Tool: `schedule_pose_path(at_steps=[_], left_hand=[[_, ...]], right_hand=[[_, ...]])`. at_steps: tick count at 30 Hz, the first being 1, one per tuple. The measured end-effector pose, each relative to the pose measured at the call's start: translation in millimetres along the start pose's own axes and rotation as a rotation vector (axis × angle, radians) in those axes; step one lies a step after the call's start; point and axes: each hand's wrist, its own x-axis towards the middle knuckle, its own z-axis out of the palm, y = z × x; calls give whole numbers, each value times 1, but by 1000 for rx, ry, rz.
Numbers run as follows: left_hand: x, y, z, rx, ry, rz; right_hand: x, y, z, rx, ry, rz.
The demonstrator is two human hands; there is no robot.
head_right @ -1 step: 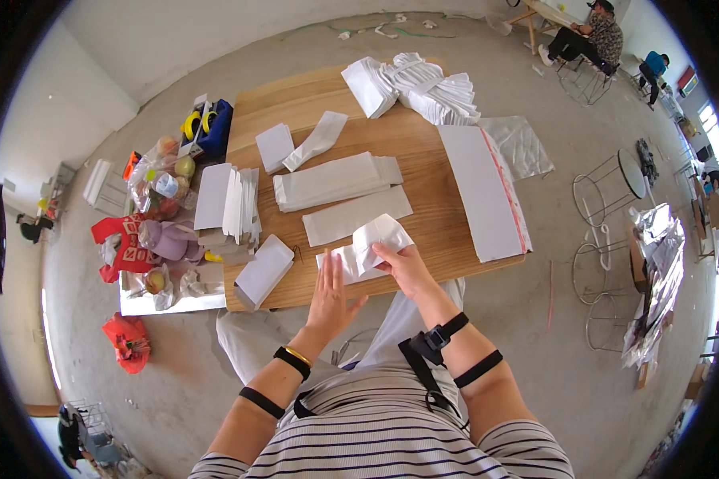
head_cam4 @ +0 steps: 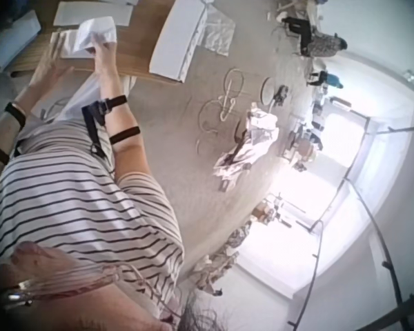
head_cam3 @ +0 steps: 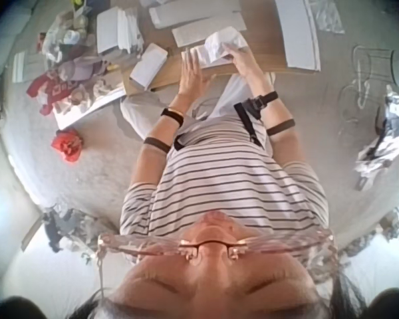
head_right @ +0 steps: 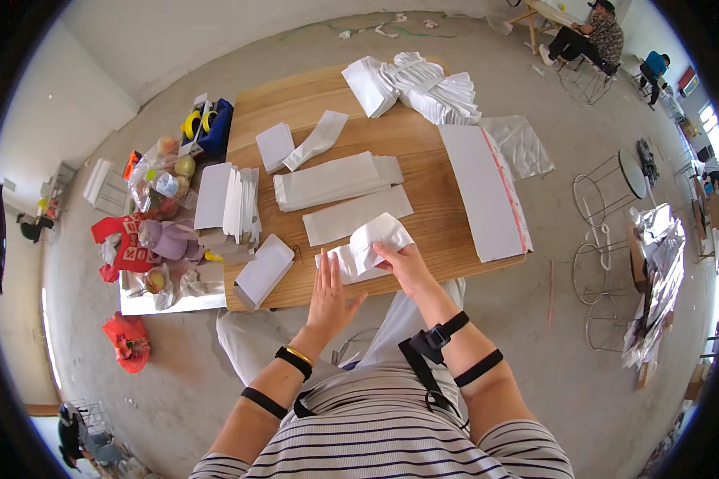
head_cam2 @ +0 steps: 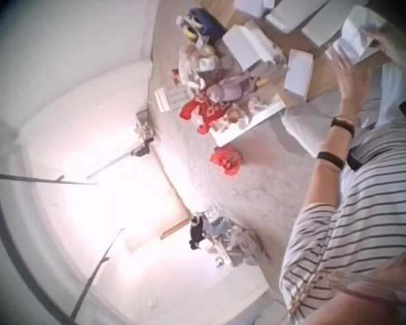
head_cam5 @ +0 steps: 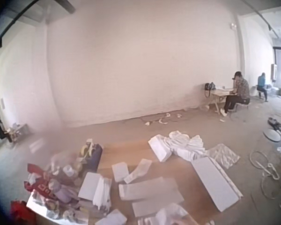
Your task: Folding and preparing paper or plastic packaging materials.
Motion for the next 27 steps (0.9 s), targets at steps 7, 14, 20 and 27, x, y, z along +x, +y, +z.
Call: schedule_pose_path(at_steps=[7,14,20,27], left_hand=[[-1,2,0,191,70,-88],[5,-12,14,8,-35,118],[-2,-22,11,-20,43,90],[-3,-28,13,37,25,125]], right_hand=[[12,16,-30,-75,111,119],[7,14,-21,116,27,225],[6,8,-18,139,15,225],[3,14,-27,-7,162,179]])
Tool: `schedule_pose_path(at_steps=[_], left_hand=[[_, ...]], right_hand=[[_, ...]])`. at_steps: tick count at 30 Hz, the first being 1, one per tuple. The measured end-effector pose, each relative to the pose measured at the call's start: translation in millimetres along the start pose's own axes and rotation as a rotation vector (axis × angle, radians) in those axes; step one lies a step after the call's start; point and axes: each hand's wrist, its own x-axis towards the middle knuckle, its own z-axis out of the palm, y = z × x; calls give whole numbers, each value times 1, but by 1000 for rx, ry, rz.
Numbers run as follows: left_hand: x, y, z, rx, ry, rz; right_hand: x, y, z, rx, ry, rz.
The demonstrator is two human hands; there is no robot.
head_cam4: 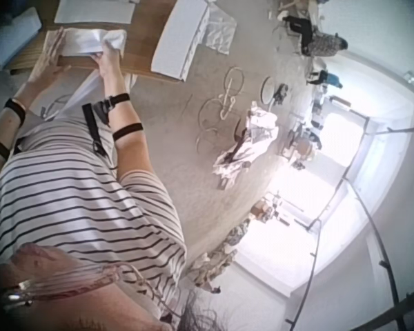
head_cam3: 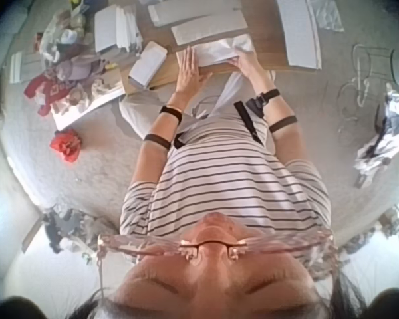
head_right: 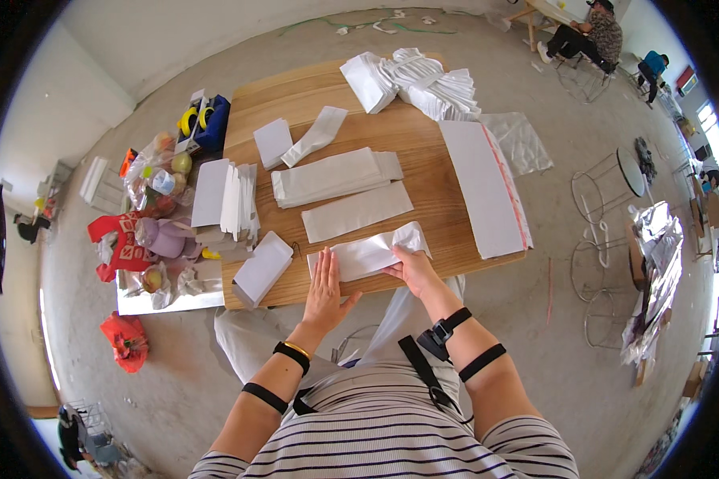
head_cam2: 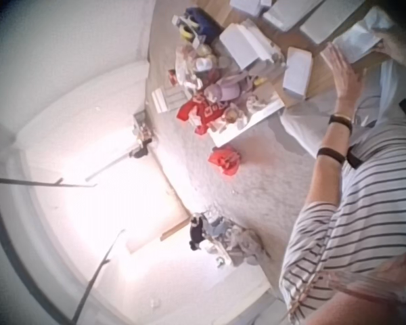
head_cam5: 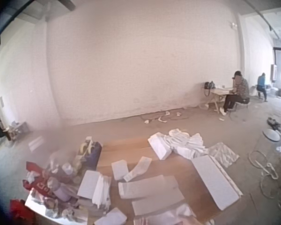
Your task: Folding and preparing paper or plastic packaging materials.
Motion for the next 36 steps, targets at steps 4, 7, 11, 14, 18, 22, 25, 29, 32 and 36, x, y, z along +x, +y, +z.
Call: schedule_pose_path(at_steps=[4,7,11,14,18,22,25,29,32,36], left_hand=[[0,-1,1,56,-39,12],[1,0,1,84,-73,7],[2,3,3,128,-112,3],[5,7,1,198,-170,-9],[3,5,3,262,-217,-27],[3,6,3,252,-219,-25],[3,5,4,266,-214,-21],[1,2,5,251,-176,-6],[1,-1,7,231,-152,4],[3,3,7,243,-194,-13]], right_hand=[[1,4,-4,-11,77,14],[1,5,-4,-10,104,15],[3,7,-10,-4,111,20],[3,6,-17,-31,150,-38],[-9,-6,-41,-48,268,-80],[-28,-12,-91,-98,288,-19],[-40,-14,-100,-546,526,-175],[-51,-4,-48,-1264,211,-745],[-40,1,3,-1575,-192,-944],[-15,23,18,-1800,-319,-1014]])
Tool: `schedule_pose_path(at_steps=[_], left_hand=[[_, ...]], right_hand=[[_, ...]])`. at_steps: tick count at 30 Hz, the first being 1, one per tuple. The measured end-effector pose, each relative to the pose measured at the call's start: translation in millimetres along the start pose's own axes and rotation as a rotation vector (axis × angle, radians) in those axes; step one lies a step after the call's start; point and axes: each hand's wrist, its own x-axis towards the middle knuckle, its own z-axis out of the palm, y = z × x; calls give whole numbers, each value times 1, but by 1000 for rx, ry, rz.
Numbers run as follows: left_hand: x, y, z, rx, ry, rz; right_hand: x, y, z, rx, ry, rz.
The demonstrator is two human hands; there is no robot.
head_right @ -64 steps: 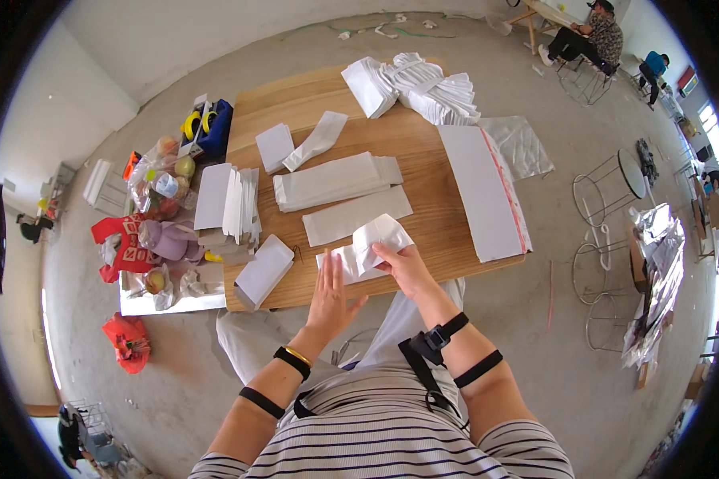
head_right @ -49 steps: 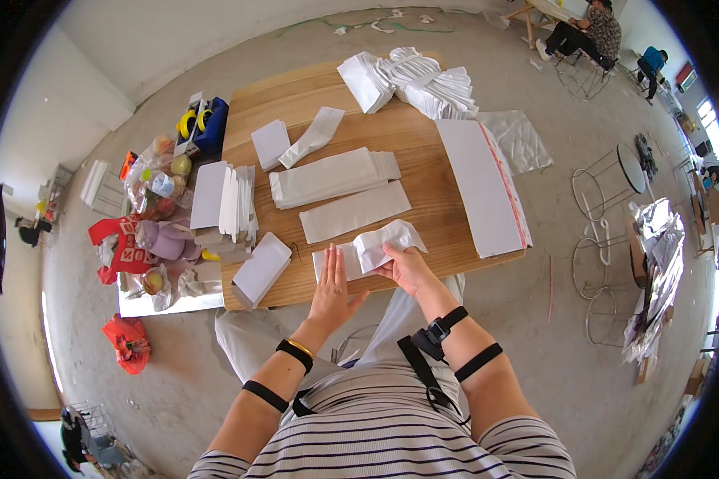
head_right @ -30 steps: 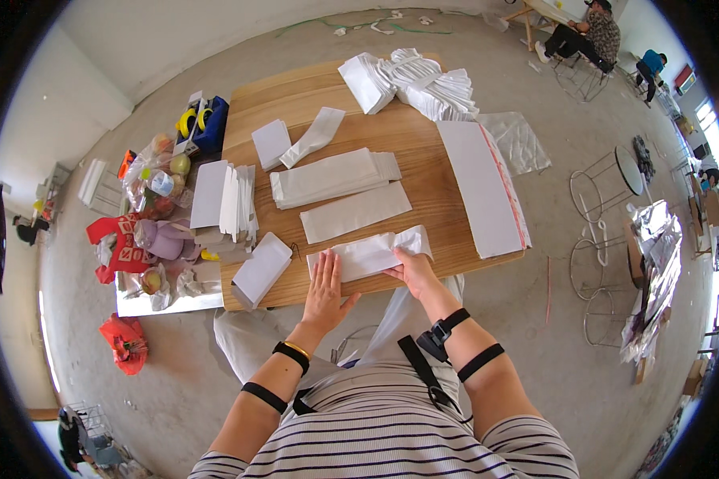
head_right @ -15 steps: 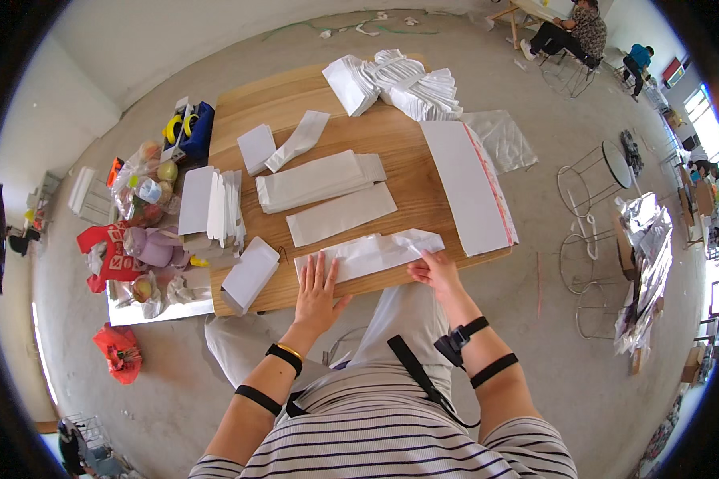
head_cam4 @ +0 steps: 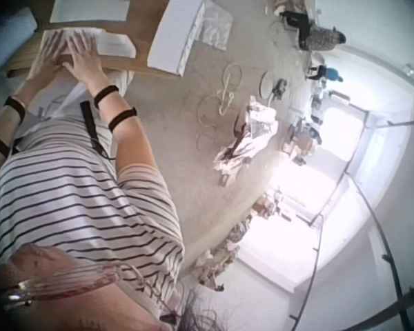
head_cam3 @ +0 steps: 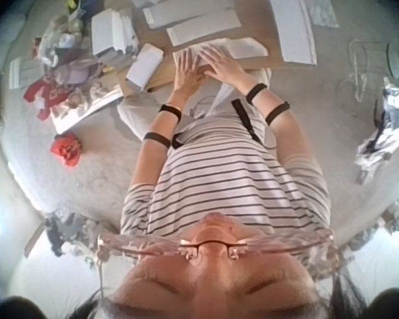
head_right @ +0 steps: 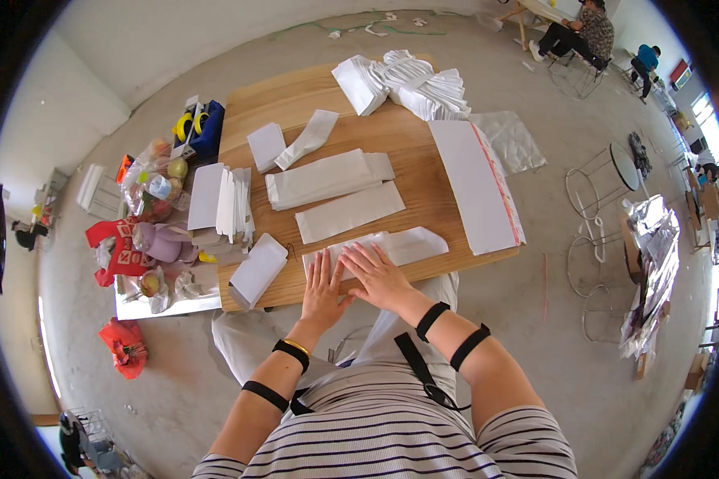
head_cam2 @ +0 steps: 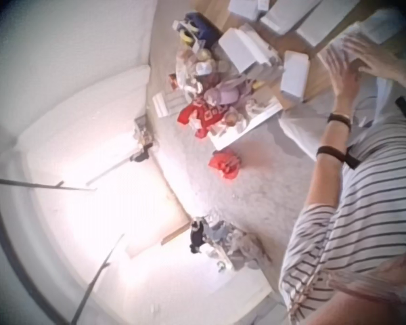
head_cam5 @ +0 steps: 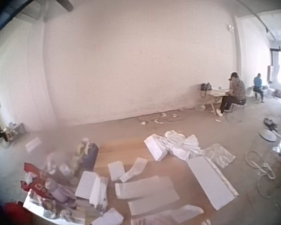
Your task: Folding and preparing paper or plastic packaging materials.
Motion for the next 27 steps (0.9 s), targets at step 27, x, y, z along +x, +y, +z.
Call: schedule_pose_path(at_steps=[27], left_hand=[[-26,-21,-28,-536,385,-210]], right_hand=[[24,2,-3,243,211,24]])
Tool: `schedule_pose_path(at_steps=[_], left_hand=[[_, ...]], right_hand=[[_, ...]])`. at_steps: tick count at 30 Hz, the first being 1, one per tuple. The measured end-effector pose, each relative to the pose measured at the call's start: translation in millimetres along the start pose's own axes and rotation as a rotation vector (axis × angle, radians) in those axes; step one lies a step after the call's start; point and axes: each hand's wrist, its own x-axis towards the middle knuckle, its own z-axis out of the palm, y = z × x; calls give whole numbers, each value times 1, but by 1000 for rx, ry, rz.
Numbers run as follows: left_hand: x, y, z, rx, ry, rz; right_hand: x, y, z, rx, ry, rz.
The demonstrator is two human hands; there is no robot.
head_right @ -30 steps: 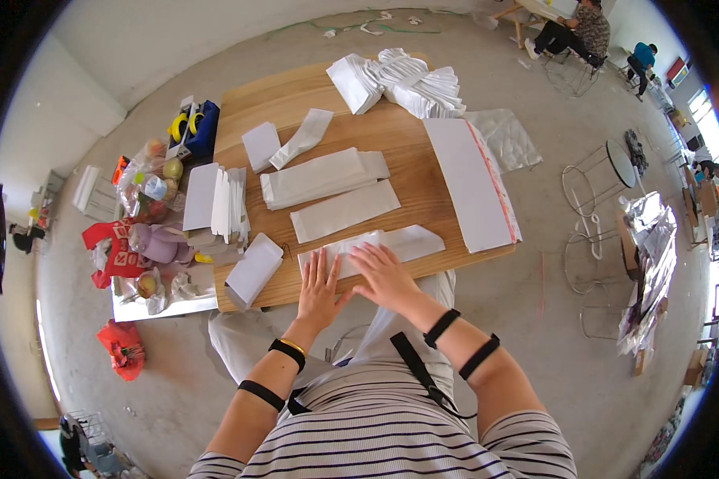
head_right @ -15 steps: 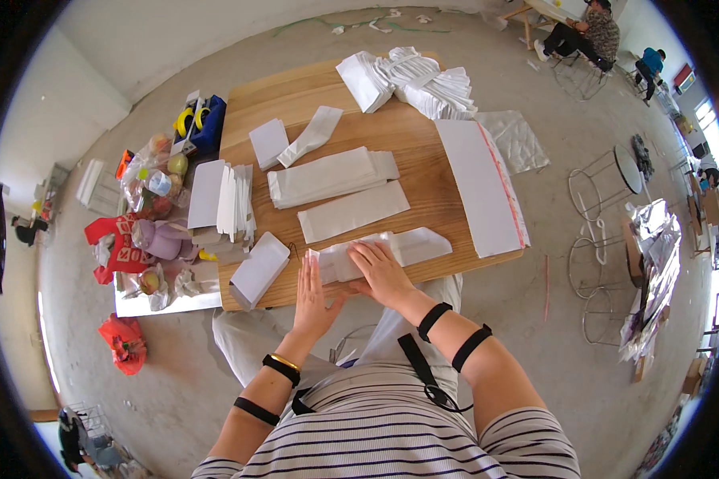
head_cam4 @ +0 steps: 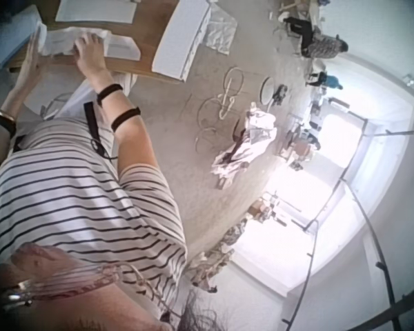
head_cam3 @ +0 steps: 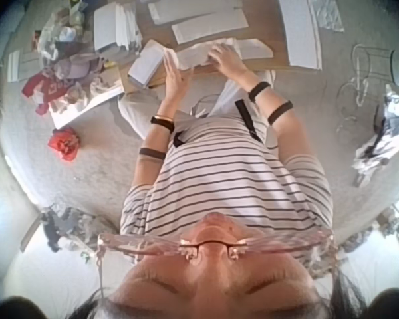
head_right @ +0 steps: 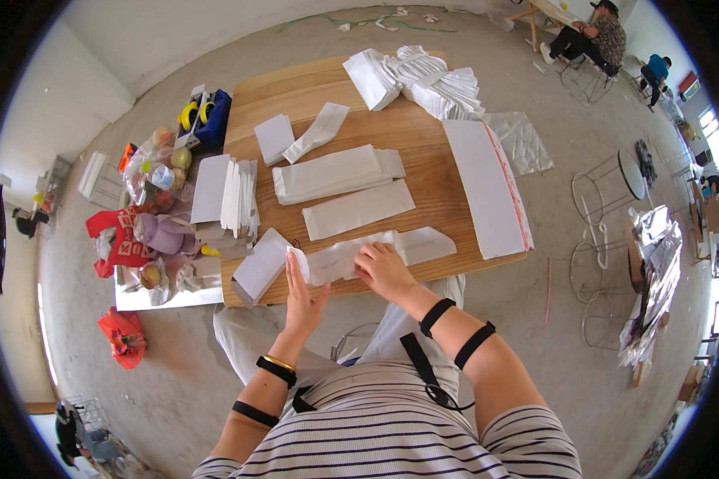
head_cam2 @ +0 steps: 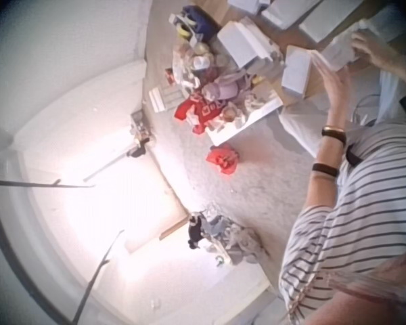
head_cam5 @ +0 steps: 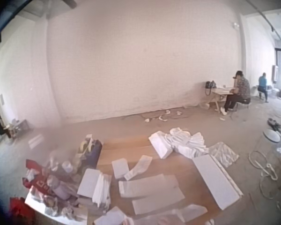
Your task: Folding and preparing paper or plastic packaging materials.
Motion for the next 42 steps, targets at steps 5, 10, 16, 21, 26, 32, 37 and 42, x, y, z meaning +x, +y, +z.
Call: schedule_pose_path(at_steps=[5,10,16,21,26,32,37,42], left_hand=[[1,2,-4,-14,4,-32],[0,2,-7,-68,-11,-84],[0,-1,-6,-75,-3,-75],[-1,-4,-8,-57,2,-58],[1,-1,-7,-75,-6,-70],[0,1,-8,-56,-2,-76],[7,15,-12,-21,-16,-28],[28,47,-1,66,-100,137]], right_hand=[[-1,4,-7,55,45,10],[11,-8,-8,19,131,45],[5,-5,6,22,47,-6],[8,-15,-2,13,-19,33],[11,-7,17,-243,-66,-49],[4,-3,27,-208,-169,-35],[5,-4,11,-220,-143,12],[-9,21,-16,-220,-82,155]])
